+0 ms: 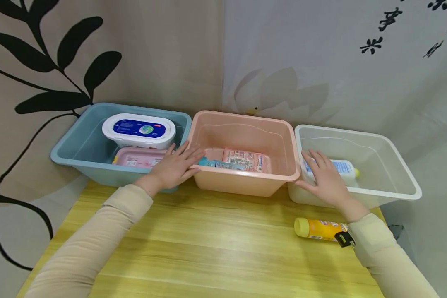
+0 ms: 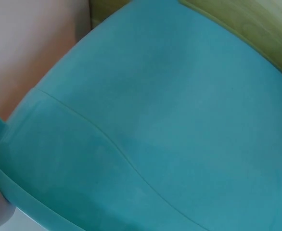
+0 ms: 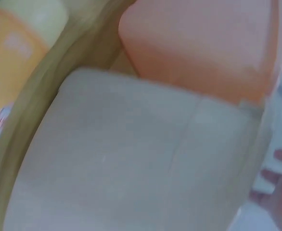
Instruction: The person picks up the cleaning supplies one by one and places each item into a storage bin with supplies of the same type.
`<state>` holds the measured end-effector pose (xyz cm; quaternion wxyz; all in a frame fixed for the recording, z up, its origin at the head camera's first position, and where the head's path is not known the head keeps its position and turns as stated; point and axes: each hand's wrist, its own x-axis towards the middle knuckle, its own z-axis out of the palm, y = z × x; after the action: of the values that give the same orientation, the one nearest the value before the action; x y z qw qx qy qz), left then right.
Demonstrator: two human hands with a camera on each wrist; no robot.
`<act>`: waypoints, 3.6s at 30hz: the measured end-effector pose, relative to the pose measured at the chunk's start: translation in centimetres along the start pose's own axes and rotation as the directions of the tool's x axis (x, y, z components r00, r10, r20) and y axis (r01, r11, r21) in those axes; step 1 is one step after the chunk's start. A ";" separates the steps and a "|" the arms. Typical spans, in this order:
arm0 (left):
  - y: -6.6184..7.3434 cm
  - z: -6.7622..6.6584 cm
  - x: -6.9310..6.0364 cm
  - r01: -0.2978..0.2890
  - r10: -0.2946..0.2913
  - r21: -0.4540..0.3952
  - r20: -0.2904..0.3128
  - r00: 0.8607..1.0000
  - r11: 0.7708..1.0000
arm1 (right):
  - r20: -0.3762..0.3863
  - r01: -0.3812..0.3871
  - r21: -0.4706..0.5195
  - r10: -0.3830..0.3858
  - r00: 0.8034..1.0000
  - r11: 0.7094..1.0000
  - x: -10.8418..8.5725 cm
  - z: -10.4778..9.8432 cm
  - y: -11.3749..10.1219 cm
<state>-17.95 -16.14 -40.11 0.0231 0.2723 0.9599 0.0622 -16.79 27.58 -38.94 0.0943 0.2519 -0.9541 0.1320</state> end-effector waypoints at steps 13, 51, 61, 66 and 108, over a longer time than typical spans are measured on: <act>0.0 0.2 0.0 -0.009 0.009 0.010 -0.001 1.000 1.000 | -0.201 0.025 0.152 0.006 0.980 0.988 -9.8 -3.4 4.4; -0.3 0.2 0.1 -0.034 0.034 -0.003 0.002 0.999 0.999 | 0.112 -0.250 0.026 0.246 0.963 0.968 -19.1 5.3 10.9; -0.2 0.2 0.2 -0.032 0.032 0.007 0.006 0.999 0.999 | 0.135 -0.233 0.050 0.225 0.965 0.971 -18.5 6.3 10.4; -0.2 0.1 0.2 -0.031 0.031 0.005 0.000 1.000 1.000 | 0.139 -0.205 0.038 0.198 0.970 0.978 -18.1 6.5 10.2; -0.1 0.2 0.3 0.002 -0.002 0.046 0.007 1.000 0.999 | 0.329 -0.310 0.228 0.227 0.917 0.923 -17.3 1.7 10.0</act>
<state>-18.25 -16.08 -40.31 0.0201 0.2720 0.9613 0.0391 -7.21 43.34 -46.91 -0.1049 0.1447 -0.9552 0.2361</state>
